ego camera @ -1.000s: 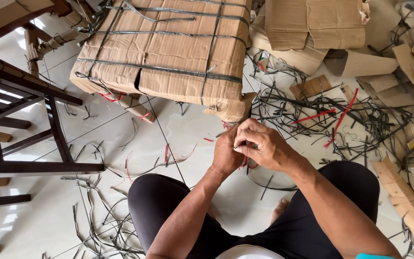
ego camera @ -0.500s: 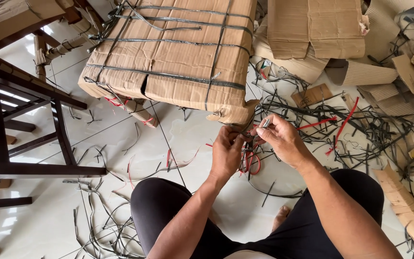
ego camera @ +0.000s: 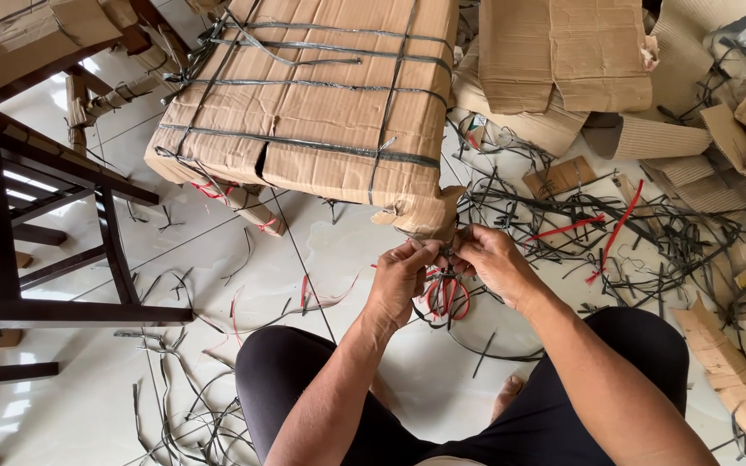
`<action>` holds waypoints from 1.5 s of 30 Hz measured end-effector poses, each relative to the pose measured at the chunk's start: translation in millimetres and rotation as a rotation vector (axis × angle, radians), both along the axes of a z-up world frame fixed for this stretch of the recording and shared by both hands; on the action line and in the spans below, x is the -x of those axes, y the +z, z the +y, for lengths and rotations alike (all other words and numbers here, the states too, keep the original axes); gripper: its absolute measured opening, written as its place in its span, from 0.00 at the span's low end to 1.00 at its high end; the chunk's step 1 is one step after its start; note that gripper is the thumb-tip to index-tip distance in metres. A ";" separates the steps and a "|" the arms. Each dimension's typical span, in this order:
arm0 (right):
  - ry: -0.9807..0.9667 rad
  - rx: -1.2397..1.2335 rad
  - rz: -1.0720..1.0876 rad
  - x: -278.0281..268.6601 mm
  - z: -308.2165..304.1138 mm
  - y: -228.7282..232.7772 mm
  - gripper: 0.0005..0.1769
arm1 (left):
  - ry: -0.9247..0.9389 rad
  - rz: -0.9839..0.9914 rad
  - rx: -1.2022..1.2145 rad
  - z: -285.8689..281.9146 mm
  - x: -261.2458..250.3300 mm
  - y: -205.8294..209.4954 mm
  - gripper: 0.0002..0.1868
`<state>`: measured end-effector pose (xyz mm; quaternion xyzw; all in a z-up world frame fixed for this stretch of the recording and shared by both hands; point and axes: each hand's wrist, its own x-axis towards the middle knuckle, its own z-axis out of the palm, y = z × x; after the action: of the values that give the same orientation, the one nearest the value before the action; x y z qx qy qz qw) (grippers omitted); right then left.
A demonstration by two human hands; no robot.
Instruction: Removing protective cardboard and plastic ties from wooden chairs using scissors.
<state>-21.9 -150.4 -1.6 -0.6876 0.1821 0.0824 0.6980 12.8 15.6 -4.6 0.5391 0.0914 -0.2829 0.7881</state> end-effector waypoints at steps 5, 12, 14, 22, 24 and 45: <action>-0.044 -0.015 0.031 -3.2 7.5 1.6 0.05 | -0.034 0.015 0.055 -0.6 5.6 22.2 0.04; -0.167 -0.148 0.029 -8.3 -0.8 -8.4 0.09 | 0.009 -0.078 0.013 -6.7 4.7 -6.8 0.04; -0.208 -0.177 0.016 -9.2 5.4 5.4 0.10 | 0.011 -0.122 -0.007 -8.3 2.5 -16.9 0.03; -0.390 -0.159 -0.054 -37.8 3.7 -13.6 0.08 | 0.032 -0.212 0.007 -13.8 -6.7 -21.8 0.06; -0.457 -0.157 -0.093 -43.1 5.8 -12.2 0.08 | 0.058 -0.205 0.036 -17.0 -6.6 -11.3 0.06; -0.175 -0.064 -0.294 -46.5 1.9 32.2 0.27 | 0.079 -0.238 0.002 -15.8 -8.3 -33.7 0.05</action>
<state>24.6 -148.5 30.6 -0.6510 0.1346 -0.0743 0.7433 21.1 -0.3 -38.3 0.5639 0.0178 -0.1857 0.8045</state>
